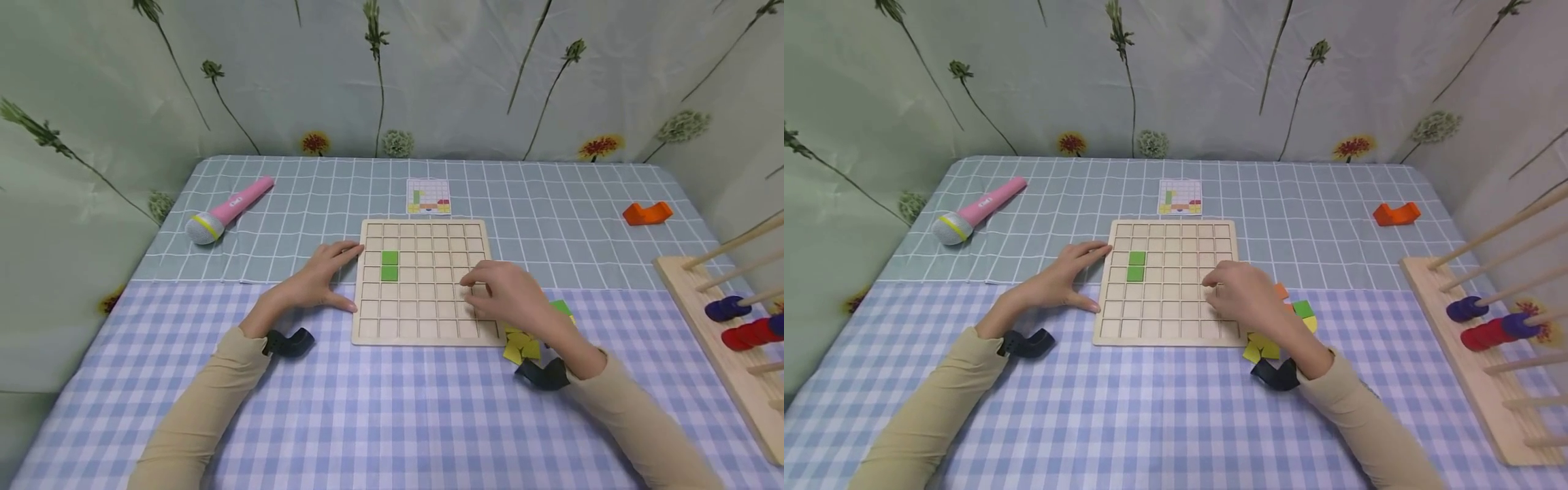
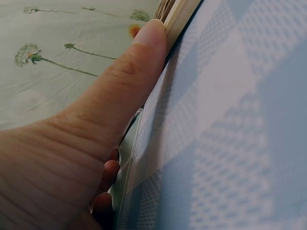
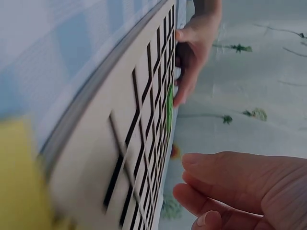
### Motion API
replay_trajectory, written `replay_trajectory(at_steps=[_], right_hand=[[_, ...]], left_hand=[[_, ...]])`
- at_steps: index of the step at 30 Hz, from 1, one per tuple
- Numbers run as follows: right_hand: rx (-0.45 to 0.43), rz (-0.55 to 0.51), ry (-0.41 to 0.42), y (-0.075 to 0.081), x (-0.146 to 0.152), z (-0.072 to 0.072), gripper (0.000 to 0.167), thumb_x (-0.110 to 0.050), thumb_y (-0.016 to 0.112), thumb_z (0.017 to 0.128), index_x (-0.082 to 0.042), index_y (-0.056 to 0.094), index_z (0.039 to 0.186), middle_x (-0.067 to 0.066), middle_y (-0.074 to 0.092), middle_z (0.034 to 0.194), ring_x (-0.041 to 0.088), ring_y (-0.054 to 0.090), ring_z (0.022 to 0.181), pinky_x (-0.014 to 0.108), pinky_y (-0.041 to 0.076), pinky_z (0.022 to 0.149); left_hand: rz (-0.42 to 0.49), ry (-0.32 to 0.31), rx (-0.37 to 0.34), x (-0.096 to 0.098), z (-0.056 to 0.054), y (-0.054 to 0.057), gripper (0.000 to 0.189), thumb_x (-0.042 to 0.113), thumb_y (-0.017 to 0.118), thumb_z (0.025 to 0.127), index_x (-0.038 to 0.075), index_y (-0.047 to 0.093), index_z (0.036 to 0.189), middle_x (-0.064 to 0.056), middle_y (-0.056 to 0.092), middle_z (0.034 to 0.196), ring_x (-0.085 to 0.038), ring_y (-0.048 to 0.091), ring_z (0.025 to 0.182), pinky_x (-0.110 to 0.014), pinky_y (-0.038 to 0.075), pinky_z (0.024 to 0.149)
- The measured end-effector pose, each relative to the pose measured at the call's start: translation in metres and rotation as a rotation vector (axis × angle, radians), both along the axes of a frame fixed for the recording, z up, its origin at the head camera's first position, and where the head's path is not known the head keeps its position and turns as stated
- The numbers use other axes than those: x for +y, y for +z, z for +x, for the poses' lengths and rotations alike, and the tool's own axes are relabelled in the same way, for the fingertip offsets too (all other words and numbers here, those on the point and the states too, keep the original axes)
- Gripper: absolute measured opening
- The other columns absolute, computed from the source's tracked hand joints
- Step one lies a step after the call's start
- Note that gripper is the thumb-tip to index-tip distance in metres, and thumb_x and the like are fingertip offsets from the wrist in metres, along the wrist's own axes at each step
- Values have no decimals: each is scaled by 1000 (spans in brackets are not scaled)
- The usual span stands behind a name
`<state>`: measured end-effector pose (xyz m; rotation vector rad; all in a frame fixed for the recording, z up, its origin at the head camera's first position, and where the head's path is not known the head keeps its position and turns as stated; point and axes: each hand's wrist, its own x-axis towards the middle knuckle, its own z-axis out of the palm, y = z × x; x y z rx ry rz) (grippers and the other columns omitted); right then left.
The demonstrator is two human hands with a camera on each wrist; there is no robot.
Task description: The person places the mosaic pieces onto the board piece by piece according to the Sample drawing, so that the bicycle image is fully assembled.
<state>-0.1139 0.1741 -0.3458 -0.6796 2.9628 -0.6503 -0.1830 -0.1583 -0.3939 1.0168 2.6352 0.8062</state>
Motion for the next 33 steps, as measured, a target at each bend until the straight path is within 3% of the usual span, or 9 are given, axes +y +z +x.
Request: replay_trajectory(at_steps=[9,15,23,33], right_hand=[[-23,67,-136,4,47,15,19,-12,72,79,-7,72,98,4,66,81,13,45,62,24,35,56],[-51,72,-237,7,69,18,21,-16,68,83,-4,72,100,9,69,85,15,43,62,23,32,52],[-171,170,-266,7,96,14,28,-20,68,84,0,69,103,10,68,82,19,51,69,25,39,59],[-299,249,-302,6,109,11,27,-22,69,82,2,71,94,8,68,77,18,52,69,29,43,61]], left_hand=[[-8,-1,-10,1,2,1,106,33,85,64,2,27,147,-19,26,151,-37,23,133,-53,23,106],[-19,7,-10,1,1,2,106,34,85,64,3,27,147,-18,26,152,-36,23,133,-52,24,107],[-15,-6,-9,0,-1,3,106,32,85,64,2,27,147,-20,26,151,-37,24,131,-53,25,105],[-17,-5,-19,1,0,3,105,31,85,65,1,27,147,-20,25,151,-38,23,132,-54,24,106]])
